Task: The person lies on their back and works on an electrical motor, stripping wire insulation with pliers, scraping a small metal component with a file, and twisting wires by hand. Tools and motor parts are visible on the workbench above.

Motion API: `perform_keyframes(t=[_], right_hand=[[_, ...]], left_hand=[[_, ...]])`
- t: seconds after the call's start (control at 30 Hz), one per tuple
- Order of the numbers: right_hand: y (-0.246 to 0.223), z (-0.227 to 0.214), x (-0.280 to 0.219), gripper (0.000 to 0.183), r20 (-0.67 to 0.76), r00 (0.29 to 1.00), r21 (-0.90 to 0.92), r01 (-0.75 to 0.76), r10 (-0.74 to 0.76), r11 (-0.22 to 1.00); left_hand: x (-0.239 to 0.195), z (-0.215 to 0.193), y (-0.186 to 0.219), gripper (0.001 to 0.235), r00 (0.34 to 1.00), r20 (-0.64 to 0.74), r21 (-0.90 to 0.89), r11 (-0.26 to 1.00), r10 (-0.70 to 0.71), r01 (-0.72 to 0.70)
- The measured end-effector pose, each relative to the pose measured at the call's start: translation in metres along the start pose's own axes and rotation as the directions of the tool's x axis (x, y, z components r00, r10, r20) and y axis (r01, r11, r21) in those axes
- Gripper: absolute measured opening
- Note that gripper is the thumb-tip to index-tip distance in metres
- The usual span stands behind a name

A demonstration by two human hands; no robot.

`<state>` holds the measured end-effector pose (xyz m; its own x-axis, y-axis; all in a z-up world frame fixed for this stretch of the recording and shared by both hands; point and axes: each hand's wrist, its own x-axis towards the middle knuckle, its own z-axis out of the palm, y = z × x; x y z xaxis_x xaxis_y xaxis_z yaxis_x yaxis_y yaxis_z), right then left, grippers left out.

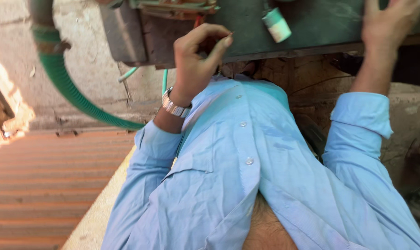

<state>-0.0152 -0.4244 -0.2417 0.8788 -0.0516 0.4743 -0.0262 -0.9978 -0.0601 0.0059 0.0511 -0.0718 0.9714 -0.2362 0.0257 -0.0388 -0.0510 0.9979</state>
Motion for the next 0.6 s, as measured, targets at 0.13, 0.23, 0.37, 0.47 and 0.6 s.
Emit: perform_keyframes(t=[0.13, 0.23, 0.37, 0.47, 0.6], right_hand=[[-0.022, -0.037, 0.018, 0.031, 0.361, 0.865, 0.497, -0.494, 0.348, 0.714], [-0.059, -0.078, 0.032, 0.032, 0.661, 0.590, 0.717, -0.679, 0.464, -0.157], [-0.123, -0.121, 0.027, 0.047, 0.725, 0.658, 0.607, -0.468, 0.205, -0.642], [-0.164, -0.136, 0.037, 0.033, 0.582, 0.803, 0.714, -0.581, -0.131, -0.390], [-0.204, -0.158, 0.062, 0.039, 0.572, 0.705, 0.814, -0.552, -0.420, 0.182]], left_hand=[[0.001, -0.005, -0.001, 0.006, 0.985, 0.007, 0.198, 0.965, 0.173, -0.171], [0.003, -0.008, 0.000, 0.010, 0.948, 0.037, 0.242, 0.918, 0.316, -0.315], [0.003, -0.008, 0.001, 0.010, 0.956, 0.026, 0.259, 0.922, 0.291, -0.288], [-0.001, -0.010, 0.001, 0.011, 0.968, 0.047, 0.233, 0.939, 0.247, -0.251], [0.002, -0.011, 0.002, 0.012, 0.962, 0.073, 0.186, 0.944, 0.263, -0.272]])
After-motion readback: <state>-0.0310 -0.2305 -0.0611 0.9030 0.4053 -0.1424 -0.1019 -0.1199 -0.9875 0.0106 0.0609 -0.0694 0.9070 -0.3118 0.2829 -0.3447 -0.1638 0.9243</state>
